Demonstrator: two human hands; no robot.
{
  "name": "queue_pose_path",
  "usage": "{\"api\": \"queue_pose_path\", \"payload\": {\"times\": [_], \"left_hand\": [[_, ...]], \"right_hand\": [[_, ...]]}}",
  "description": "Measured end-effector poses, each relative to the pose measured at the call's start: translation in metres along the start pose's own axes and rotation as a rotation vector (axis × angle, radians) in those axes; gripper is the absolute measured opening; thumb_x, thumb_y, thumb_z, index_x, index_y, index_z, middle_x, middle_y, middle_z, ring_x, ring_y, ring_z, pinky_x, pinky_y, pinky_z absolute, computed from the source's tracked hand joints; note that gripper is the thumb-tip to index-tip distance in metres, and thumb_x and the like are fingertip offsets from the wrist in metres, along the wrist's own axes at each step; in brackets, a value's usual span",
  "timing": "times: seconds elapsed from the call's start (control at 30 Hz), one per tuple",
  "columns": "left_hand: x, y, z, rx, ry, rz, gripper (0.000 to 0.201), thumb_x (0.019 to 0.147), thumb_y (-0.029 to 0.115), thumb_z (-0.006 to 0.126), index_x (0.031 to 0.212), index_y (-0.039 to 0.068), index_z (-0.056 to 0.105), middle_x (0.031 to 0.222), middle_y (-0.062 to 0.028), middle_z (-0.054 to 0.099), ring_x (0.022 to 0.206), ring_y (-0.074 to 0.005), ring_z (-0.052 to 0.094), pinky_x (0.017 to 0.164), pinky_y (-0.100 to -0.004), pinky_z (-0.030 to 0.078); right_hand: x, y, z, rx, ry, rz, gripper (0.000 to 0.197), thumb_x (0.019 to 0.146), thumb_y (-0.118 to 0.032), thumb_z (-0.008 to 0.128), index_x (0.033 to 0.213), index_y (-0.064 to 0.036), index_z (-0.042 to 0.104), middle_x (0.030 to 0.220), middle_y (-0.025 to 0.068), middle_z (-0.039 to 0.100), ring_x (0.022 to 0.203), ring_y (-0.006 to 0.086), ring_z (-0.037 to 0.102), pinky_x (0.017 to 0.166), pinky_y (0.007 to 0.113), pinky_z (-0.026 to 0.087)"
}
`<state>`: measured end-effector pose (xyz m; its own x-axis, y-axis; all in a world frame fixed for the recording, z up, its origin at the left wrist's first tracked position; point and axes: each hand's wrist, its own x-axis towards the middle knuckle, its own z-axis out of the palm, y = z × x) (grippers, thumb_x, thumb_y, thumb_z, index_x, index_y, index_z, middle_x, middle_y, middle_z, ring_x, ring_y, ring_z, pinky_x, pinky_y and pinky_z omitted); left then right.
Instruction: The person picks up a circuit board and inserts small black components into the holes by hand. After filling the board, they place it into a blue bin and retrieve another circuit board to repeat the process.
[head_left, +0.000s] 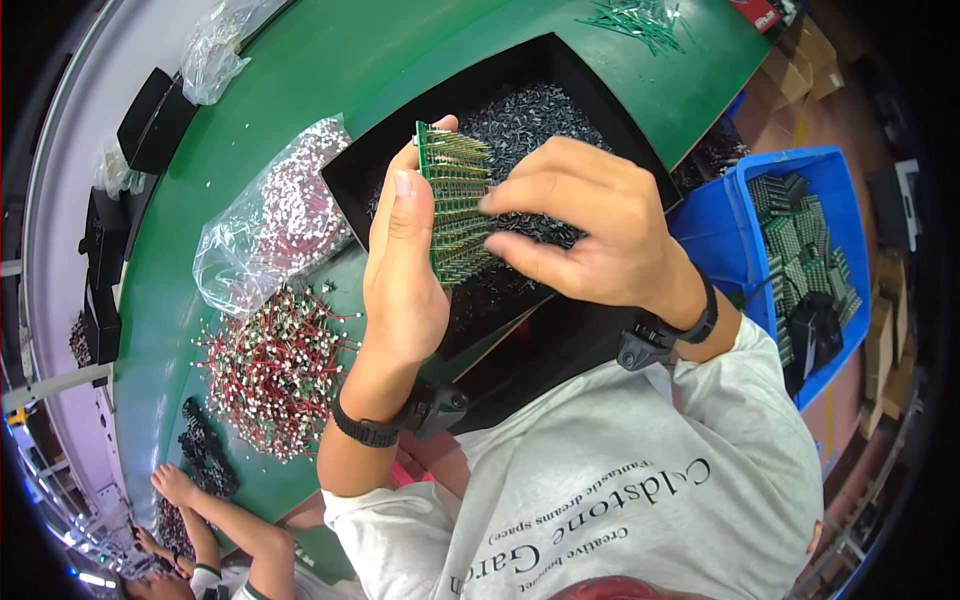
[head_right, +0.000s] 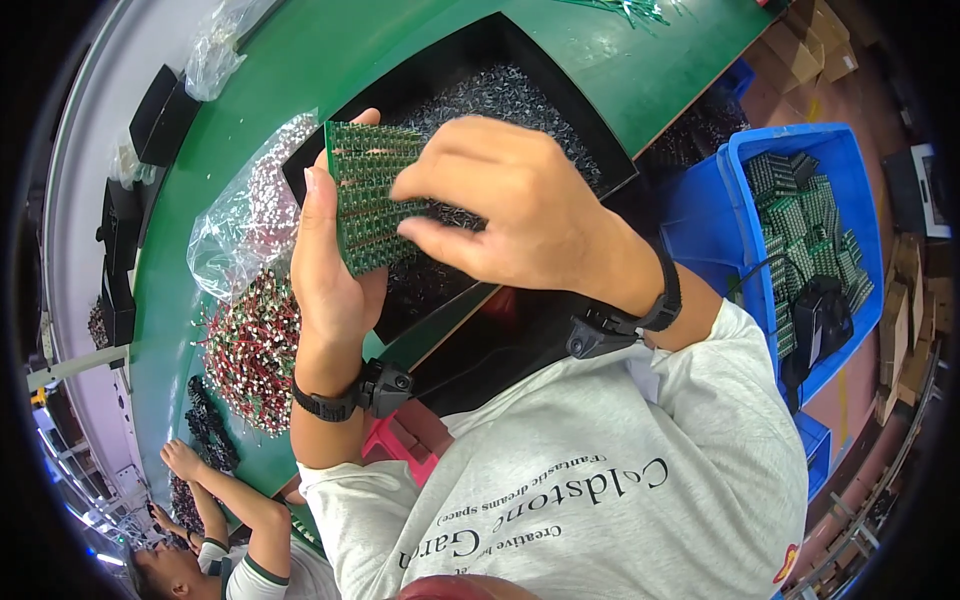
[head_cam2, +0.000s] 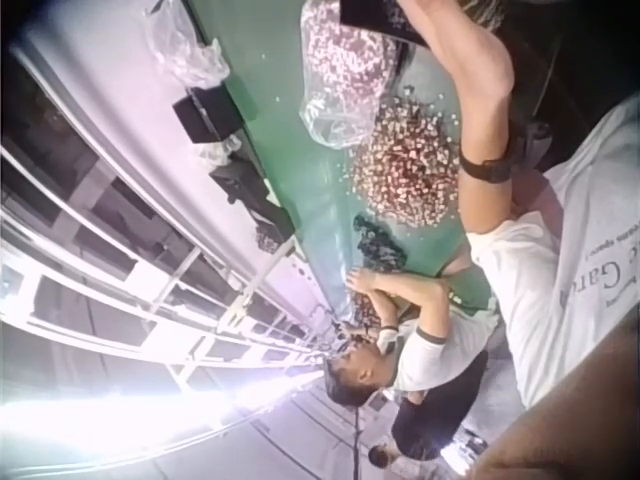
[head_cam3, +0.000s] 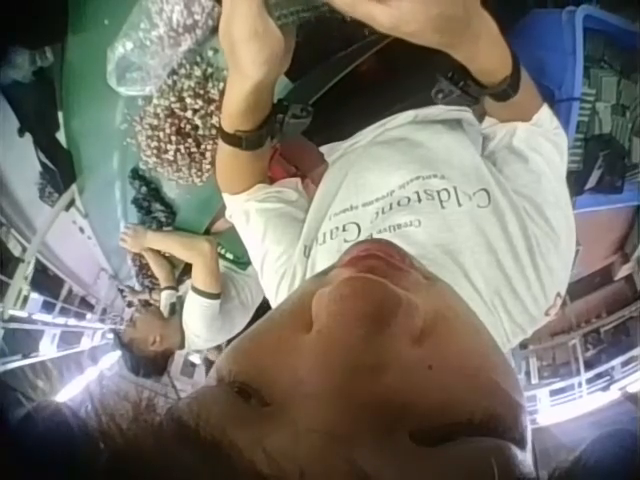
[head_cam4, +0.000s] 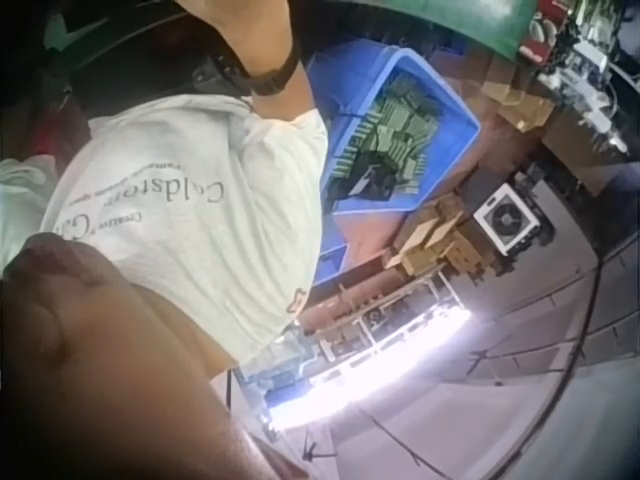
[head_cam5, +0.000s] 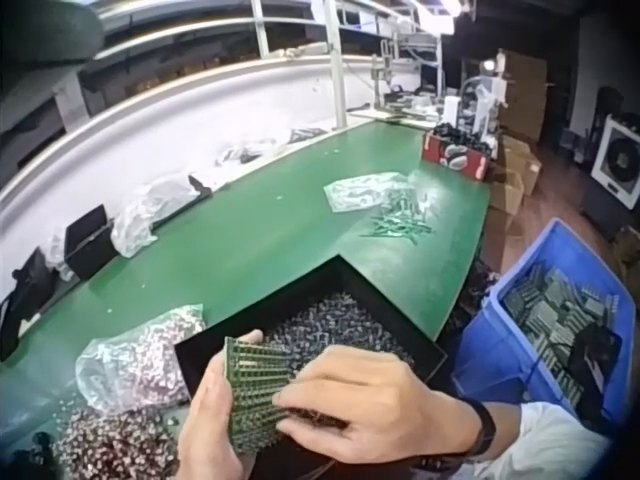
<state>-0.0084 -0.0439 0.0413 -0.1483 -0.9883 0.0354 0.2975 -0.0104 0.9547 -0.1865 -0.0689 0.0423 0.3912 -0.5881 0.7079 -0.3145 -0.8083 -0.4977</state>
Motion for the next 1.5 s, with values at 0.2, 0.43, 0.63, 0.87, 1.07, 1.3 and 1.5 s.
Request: {"api": "queue_pose_path", "payload": {"times": [0.2, 0.43, 0.63, 0.87, 1.07, 1.3, 1.5], "left_hand": [[0.001, -0.006, -0.006, 0.071, 0.006, 0.033, 0.057, 0.110, 0.041, 0.029, 0.146, -0.002, 0.042, 0.123, -0.0111, 0.060, 0.113, -0.0174, 0.058, 0.101, -0.0325, 0.044], [-0.003, -0.004, -0.003, 0.058, -0.007, 0.042, 0.056, 0.111, 0.038, 0.029, 0.145, -0.003, 0.044, 0.122, -0.0084, 0.059, 0.112, -0.0134, 0.055, 0.101, -0.0297, 0.042], [-0.001, -0.001, -0.002, -0.001, -0.002, -0.011, 0.056, 0.111, 0.039, 0.028, 0.145, -0.002, 0.044, 0.122, -0.0083, 0.059, 0.110, -0.0133, 0.057, 0.100, -0.0295, 0.043], [0.001, 0.001, -0.003, -0.096, 0.007, 0.009, 0.055, 0.111, 0.038, 0.031, 0.145, -0.003, 0.044, 0.122, -0.0080, 0.059, 0.110, -0.0138, 0.057, 0.098, -0.0301, 0.045], [0.012, -0.027, -0.016, 0.324, 0.008, 0.488, 0.036, 0.108, 0.029, 0.034, 0.100, -0.002, 0.052, 0.092, -0.0144, 0.054, 0.084, -0.0276, 0.052, 0.080, -0.0409, 0.046], [0.009, -0.017, 0.003, 0.247, 0.041, 0.332, 0.042, 0.105, 0.033, 0.037, 0.107, -0.005, 0.055, 0.097, -0.0225, 0.063, 0.089, -0.0367, 0.062, 0.081, -0.0453, 0.049], [0.001, -0.008, 0.005, 0.215, -0.034, 0.113, 0.051, 0.102, 0.037, 0.039, 0.122, -0.007, 0.056, 0.117, -0.0266, 0.065, 0.110, -0.0380, 0.063, 0.091, -0.0454, 0.051]], "right_hand": [[-0.004, -0.004, 0.019, 0.061, 0.049, -0.017, 0.027, 0.065, 0.000, 0.082, 0.090, -0.0029, 0.073, 0.085, 0.0097, 0.069, 0.071, 0.0244, 0.067, 0.061, 0.032, 0.055], [-0.007, -0.005, 0.022, 0.059, 0.093, -0.042, 0.026, 0.063, 0.005, 0.079, 0.087, -0.0019, 0.072, 0.081, 0.0094, 0.068, 0.066, 0.0223, 0.067, 0.057, 0.031, 0.055], [-0.008, -0.004, 0.010, 0.029, 0.058, 0.051, 0.027, 0.063, 0.006, 0.077, 0.088, -0.0016, 0.071, 0.082, 0.0093, 0.068, 0.068, 0.0209, 0.068, 0.059, 0.030, 0.056], [-0.002, -0.005, 0.012, 0.048, -0.008, 0.022, 0.025, 0.067, 0.002, 0.080, 0.090, -0.0013, 0.072, 0.087, 0.0103, 0.069, 0.074, 0.0236, 0.069, 0.064, 0.030, 0.056], [-0.004, -0.019, 0.017, -0.100, -0.172, 0.074, 0.020, 0.080, 0.005, 0.074, 0.100, 0.0041, 0.071, 0.095, 0.0159, 0.072, 0.085, 0.0250, 0.069, 0.081, 0.032, 0.054], [-0.030, 0.018, 0.002, -0.055, -0.147, 0.133, 0.021, 0.091, -0.001, 0.071, 0.111, 0.0068, 0.067, 0.097, 0.0082, 0.068, 0.088, 0.0161, 0.063, 0.081, 0.028, 0.052], [-0.041, 0.040, -0.007, -0.060, -0.121, 0.105, 0.021, 0.092, -0.003, 0.071, 0.111, 0.0052, 0.068, 0.096, 0.0086, 0.068, 0.086, 0.0163, 0.064, 0.078, 0.028, 0.053]]}}
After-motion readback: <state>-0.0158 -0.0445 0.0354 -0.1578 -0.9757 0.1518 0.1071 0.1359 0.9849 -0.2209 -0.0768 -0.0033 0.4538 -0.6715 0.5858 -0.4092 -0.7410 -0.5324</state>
